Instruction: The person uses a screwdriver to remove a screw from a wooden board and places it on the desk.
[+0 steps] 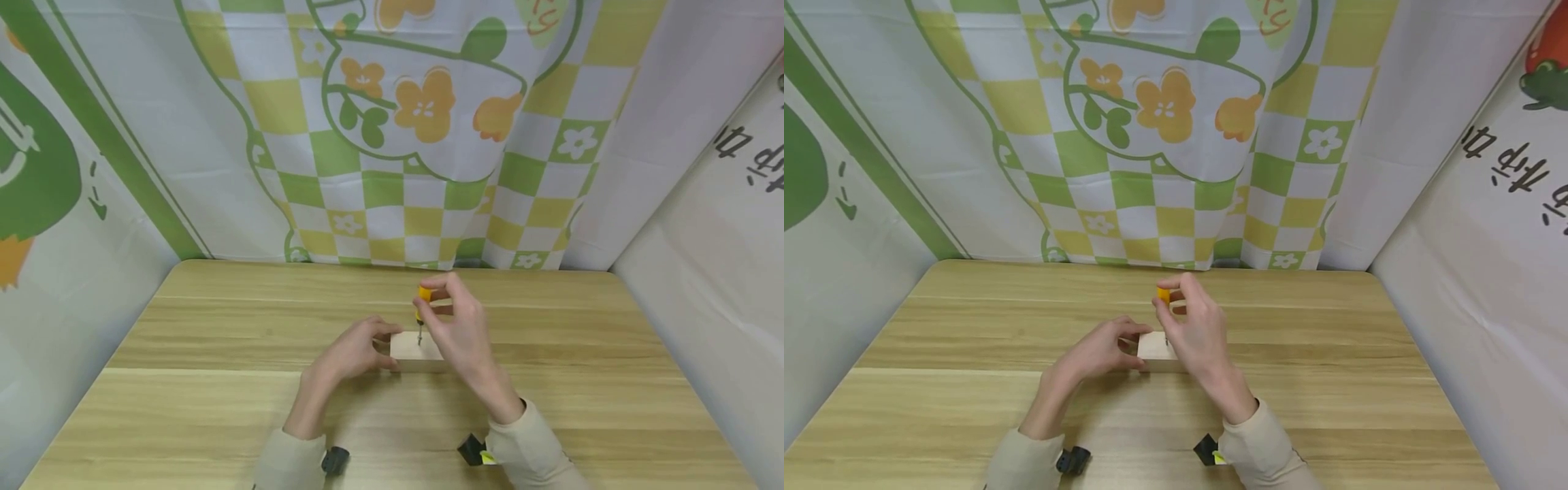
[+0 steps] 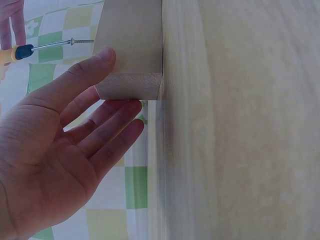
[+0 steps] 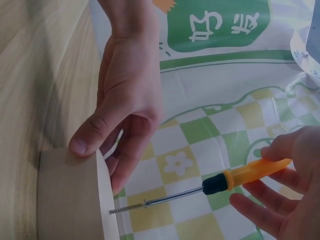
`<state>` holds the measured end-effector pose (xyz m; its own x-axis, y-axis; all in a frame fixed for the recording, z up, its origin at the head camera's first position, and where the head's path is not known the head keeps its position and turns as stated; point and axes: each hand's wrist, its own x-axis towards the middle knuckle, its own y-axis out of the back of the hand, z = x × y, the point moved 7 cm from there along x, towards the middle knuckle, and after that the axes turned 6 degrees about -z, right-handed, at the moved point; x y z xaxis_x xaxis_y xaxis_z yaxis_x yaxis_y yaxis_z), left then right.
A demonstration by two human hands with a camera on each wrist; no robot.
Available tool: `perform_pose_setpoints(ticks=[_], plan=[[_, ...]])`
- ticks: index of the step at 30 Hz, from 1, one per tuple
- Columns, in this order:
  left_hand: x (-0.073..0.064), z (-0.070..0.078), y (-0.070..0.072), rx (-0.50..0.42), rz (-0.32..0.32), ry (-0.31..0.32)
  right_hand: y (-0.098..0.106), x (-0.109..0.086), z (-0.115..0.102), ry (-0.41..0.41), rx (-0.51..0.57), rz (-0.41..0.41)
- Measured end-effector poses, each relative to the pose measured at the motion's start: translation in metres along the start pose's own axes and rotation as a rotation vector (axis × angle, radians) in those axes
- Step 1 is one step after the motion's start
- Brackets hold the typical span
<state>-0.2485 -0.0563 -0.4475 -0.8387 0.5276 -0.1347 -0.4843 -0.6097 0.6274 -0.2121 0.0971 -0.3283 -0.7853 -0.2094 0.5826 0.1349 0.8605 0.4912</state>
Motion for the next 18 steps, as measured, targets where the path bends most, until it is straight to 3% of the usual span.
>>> perform_pose_setpoints(ticks=[9, 18], plan=[[0.0006, -0.0017, 0.0003, -0.024, -0.005, 0.021, -0.0020, -0.0011, -0.0017, 0.010, 0.081, -0.027], [-0.0007, -0.0020, 0.0001, -0.023, -0.005, 0.019, 0.0024, -0.0025, 0.0021, 0.001, 0.084, 0.019]])
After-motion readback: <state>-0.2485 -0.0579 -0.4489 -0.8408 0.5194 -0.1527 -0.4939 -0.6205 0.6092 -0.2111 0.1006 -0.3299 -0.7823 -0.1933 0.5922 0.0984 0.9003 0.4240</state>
